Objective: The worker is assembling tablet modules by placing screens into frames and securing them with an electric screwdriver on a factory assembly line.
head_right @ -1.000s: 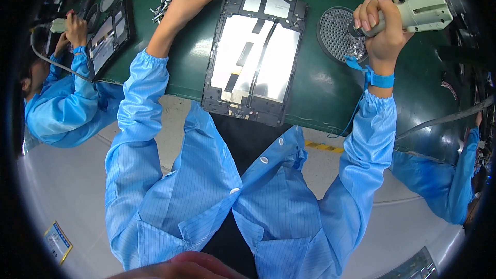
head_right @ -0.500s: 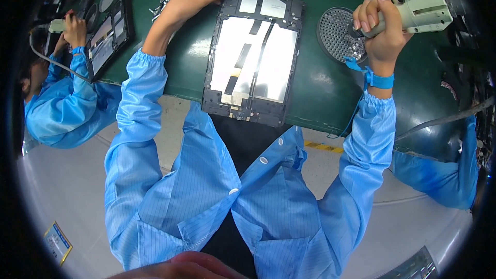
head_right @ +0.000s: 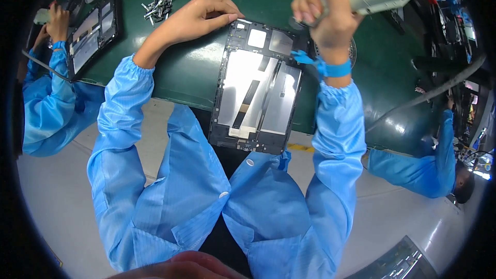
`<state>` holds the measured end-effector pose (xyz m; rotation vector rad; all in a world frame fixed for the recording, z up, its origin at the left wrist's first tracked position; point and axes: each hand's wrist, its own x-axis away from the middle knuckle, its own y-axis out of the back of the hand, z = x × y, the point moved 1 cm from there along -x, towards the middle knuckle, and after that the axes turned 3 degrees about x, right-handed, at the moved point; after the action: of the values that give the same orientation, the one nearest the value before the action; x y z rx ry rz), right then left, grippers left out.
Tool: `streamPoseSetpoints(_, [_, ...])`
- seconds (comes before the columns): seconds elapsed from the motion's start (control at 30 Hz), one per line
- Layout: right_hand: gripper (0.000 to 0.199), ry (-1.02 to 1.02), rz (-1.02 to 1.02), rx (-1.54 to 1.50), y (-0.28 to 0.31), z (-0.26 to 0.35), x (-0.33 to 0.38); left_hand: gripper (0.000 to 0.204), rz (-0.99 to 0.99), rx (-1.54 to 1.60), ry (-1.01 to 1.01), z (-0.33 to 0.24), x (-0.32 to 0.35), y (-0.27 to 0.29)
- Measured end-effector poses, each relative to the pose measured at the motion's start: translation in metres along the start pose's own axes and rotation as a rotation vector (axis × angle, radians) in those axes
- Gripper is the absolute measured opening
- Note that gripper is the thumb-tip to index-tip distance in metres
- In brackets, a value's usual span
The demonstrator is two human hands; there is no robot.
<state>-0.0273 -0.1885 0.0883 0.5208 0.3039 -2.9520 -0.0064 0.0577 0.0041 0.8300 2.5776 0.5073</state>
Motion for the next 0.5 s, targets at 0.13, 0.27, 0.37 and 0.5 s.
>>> streamPoseSetpoints(0.13, [0.032,0.014,0.171,-0.123,-0.042,-0.029,-0.018,0.024,0.038,-0.038,-0.025,0.003,-0.003,0.005])
streamPoseSetpoints(0.27, [0.032,-0.015,0.207,-0.100,-0.062,-0.040,-0.020,0.024,0.001,0.020,-0.004,0.008,-0.006,0.008])
streamPoseSetpoints(0.37, [0.032,-0.006,0.096,-0.069,-0.063,-0.043,-0.019,0.022,0.025,0.084,0.021,0.009,-0.008,0.008])
streamPoseSetpoints(0.5, [0.031,0.003,0.095,-0.021,-0.061,-0.046,-0.017,0.026,0.021,0.111,-0.010,0.007,-0.013,0.009])
